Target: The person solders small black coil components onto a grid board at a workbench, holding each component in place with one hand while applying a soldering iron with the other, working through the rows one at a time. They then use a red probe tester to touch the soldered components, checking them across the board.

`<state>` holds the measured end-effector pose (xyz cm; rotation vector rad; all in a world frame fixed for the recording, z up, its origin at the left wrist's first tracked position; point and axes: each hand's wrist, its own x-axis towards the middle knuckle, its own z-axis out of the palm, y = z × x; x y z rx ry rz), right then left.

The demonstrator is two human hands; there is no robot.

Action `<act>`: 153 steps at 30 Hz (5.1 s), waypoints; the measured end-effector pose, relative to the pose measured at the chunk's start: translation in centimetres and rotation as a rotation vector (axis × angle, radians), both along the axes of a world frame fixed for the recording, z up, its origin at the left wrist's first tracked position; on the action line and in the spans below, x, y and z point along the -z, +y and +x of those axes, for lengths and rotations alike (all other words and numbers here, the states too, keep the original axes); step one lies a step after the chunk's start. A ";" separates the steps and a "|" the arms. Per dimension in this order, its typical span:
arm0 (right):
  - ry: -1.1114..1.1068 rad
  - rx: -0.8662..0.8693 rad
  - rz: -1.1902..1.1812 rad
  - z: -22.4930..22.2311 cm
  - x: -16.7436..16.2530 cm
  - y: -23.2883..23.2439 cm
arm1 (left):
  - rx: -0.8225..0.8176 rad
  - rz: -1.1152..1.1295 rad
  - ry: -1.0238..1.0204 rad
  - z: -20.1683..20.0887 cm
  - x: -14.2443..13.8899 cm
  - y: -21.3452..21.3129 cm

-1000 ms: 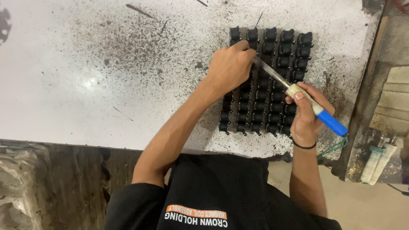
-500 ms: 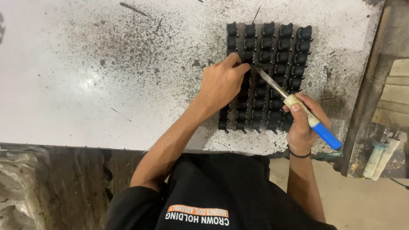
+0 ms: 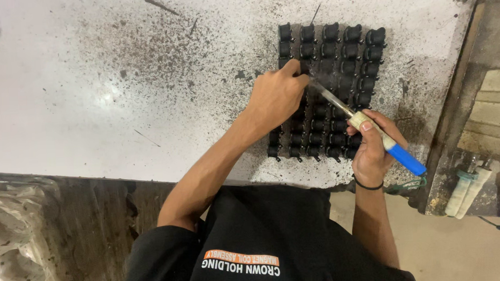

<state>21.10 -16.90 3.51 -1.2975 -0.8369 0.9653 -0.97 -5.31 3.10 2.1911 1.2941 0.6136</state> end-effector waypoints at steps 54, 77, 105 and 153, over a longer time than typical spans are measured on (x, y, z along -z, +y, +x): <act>-0.031 0.018 0.147 1.2 0.3 -2.6 | -0.104 0.121 -0.161 -1.5 -1.2 -2.5; -0.042 -0.038 0.003 0.0 -0.6 -2.7 | -0.006 0.064 -0.005 0.7 -0.5 -3.5; -0.164 -0.073 0.111 -0.1 -0.5 -2.8 | -0.046 0.024 -0.073 -0.1 0.4 -2.7; -0.051 0.019 0.010 0.3 0.3 -6.2 | -0.072 0.026 -0.135 -1.1 -0.1 -5.9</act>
